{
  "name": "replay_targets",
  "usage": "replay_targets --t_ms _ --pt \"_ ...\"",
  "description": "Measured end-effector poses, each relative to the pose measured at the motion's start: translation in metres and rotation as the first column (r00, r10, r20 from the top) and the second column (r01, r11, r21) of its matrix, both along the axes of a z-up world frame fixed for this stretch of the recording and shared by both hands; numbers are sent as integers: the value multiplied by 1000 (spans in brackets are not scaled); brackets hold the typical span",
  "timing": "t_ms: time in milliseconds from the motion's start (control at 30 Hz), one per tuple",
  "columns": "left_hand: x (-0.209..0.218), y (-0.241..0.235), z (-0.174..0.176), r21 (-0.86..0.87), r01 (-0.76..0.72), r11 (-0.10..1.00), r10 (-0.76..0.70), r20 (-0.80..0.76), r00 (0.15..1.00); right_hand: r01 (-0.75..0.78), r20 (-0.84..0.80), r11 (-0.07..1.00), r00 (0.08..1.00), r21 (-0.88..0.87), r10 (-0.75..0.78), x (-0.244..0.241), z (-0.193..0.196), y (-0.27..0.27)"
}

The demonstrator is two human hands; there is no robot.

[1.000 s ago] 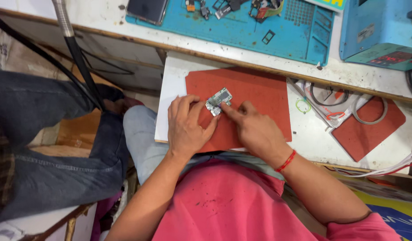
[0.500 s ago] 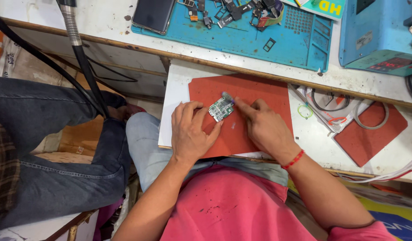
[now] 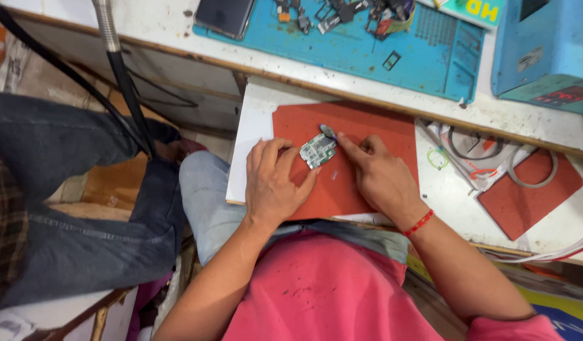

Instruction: The person uses a small brush to clean a small electronic circuit board placed on a red mat. They repeatedly brush the surface of the board, focusing on specific areas, while holding the board steady with their other hand. The person occasionally repositions the board to access different sides.

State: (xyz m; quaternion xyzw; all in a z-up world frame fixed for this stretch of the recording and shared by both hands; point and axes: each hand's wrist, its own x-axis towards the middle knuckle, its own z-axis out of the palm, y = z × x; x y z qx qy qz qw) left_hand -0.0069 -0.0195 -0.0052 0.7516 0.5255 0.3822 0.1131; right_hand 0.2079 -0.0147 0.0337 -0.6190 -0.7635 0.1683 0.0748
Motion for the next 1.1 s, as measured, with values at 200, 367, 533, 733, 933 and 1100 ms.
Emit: replay_targets --t_ms 200,367,533,733,933,1100 --pt "1 0 3 -49 -4 999 5 24 1000 -38 10 999 999 34 38 4 0 2" --pt "2 4 4 -34 -6 999 6 11 1000 -138 -36 990 990 -38 136 3 2 -3" --pt "1 3 2 -23 -5 1000 5 3 1000 -142 -12 983 990 -120 141 0 3 -5" --pt "0 1 3 -60 -2 998 3 15 1000 -123 -17 985 992 -125 122 9 2 -14" --pt "1 0 1 -74 0 997 1 9 1000 -65 -67 998 996 -19 64 0 -13 -11" --pt "2 2 2 -20 -10 1000 10 -1 1000 -13 -26 1000 1000 -12 13 1 -1 -10"
